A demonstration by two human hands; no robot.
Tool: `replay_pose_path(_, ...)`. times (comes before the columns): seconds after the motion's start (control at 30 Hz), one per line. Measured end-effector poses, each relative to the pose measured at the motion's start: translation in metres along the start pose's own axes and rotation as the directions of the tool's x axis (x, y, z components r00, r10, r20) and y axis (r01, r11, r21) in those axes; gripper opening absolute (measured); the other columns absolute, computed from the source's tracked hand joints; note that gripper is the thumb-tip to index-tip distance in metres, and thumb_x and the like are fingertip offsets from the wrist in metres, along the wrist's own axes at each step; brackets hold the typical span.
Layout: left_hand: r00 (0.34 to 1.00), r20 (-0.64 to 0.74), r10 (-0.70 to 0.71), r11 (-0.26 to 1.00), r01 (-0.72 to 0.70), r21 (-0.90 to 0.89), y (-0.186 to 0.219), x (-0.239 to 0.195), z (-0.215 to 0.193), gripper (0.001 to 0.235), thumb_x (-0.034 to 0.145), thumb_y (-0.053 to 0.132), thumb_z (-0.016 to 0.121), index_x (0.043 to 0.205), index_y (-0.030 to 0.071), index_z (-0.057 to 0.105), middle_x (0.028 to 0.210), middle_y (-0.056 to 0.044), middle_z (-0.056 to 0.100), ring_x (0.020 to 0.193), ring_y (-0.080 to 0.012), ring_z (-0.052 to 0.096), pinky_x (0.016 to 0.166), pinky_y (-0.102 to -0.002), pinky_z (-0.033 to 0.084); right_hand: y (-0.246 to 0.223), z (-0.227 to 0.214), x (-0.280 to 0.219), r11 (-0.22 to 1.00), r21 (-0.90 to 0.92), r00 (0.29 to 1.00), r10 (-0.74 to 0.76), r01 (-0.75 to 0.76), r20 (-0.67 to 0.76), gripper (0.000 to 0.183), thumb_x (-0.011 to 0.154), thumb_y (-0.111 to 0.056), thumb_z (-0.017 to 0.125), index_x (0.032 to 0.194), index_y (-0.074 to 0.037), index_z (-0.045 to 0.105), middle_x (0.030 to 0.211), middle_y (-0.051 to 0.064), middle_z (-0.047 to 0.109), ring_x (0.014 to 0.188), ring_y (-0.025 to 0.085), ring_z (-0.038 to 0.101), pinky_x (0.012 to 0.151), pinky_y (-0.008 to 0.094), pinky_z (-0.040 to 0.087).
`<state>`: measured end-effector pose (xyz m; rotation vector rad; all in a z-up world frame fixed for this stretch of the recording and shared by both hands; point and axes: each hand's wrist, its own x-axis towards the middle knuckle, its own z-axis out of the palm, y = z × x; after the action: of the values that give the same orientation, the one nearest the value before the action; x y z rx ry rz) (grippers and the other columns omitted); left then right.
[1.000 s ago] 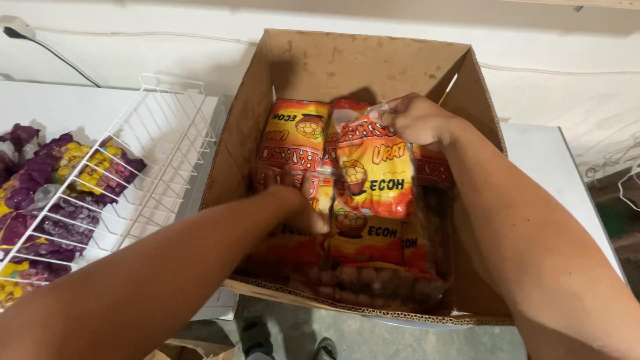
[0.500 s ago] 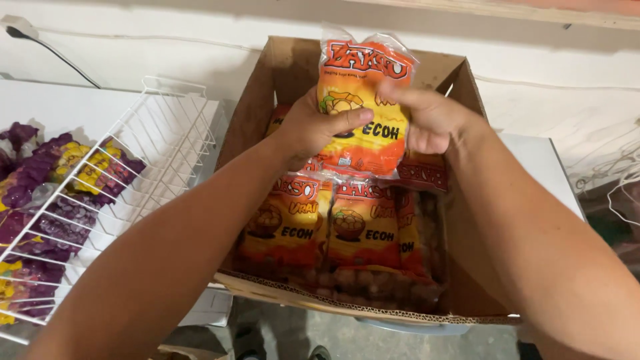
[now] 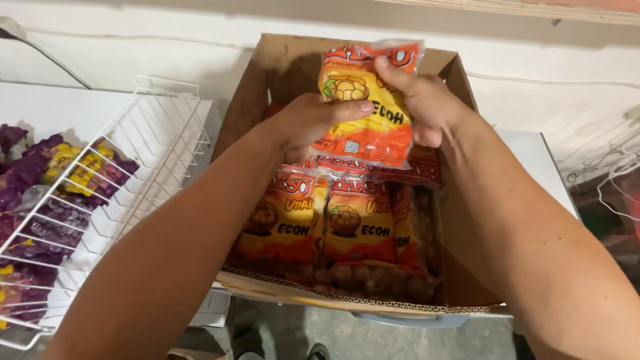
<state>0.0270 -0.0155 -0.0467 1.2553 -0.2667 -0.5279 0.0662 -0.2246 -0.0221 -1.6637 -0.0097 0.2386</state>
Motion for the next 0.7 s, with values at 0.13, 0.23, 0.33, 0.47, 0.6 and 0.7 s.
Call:
replay_pose_path(0.13,0.991,-0.134,-0.019,0.982,0.043,0.182,-0.004,0.004,0.008,0.062,0.081,0.041,0.079,0.127,0.000,0.069,0.114,-0.011,0.078,0.094,-0.0189,0.076,0.079,-0.038,0.063,0.005,-0.009,-0.006,0.974,0.186,0.902,0.041,-0.133,0.429,0.075,0.082,-0.044,0.080,0.139,-0.003,0.055,0.130,0.013,0.069,0.115,0.022,0.071,0.098,0.040,0.062)
replay_pose_path(0.23,0.974,-0.220,-0.054,0.986,0.087,0.145,-0.005,0.009,0.008,0.059,0.087,0.048,0.072,0.129,0.007,0.068,0.116,-0.006,0.078,0.098,-0.0151,0.076,0.084,-0.035,0.061,-0.002,-0.002,-0.014,0.989,0.085,0.962,0.097,-0.123,0.257,0.075,0.076,-0.045,0.078,0.134,-0.004,0.057,0.117,0.010,0.075,0.100,0.020,0.078,0.083,0.040,0.068)
replay_pose_path(0.33,0.996,-0.030,-0.085,0.974,0.077,-0.213,-0.007,0.008,0.007,0.056,0.090,0.043,0.072,0.128,0.003,0.065,0.118,-0.014,0.076,0.097,-0.0242,0.077,0.086,-0.045,0.064,-0.009,0.007,-0.029,0.963,-0.145,0.972,0.212,-0.226,-0.105,0.071,0.090,-0.056,0.073,0.132,0.002,0.067,0.108,0.013,0.077,0.081,0.018,0.072,0.065,0.034,0.054)
replay_pose_path(0.47,0.996,0.006,-0.089,0.962,0.087,-0.258,-0.013,0.013,-0.001,0.055,0.087,0.046,0.067,0.127,0.007,0.063,0.117,-0.013,0.074,0.095,-0.0259,0.076,0.084,-0.050,0.064,-0.010,0.014,-0.038,0.963,-0.141,0.973,0.226,-0.231,-0.050,0.071,0.092,-0.067,0.054,0.121,-0.004,0.068,0.089,0.013,0.074,0.077,0.028,0.066,0.045,0.035,0.051)
replay_pose_path(0.6,0.998,-0.060,-0.013,0.989,0.004,-0.145,-0.035,0.022,-0.011,0.053,0.092,0.040,0.069,0.132,0.006,0.060,0.121,-0.012,0.074,0.104,-0.0254,0.075,0.090,-0.049,0.063,-0.022,0.026,-0.059,0.896,0.340,0.957,0.288,-0.285,0.045,0.043,0.098,-0.039,0.051,0.124,-0.005,0.058,0.088,0.007,0.074,0.056,0.013,0.075,0.050,0.030,0.063)
replay_pose_path(0.7,0.994,-0.106,-0.024,0.988,0.008,-0.152,-0.029,0.023,-0.004,0.054,0.091,0.042,0.068,0.131,0.006,0.063,0.121,-0.009,0.074,0.108,-0.0229,0.072,0.093,-0.049,0.060,0.007,0.006,-0.037,0.970,-0.118,0.967,0.191,-0.212,-0.167,0.068,0.093,-0.063,0.067,0.116,0.000,0.069,0.076,0.004,0.070,0.038,0.007,0.048,0.030,0.031,0.028)
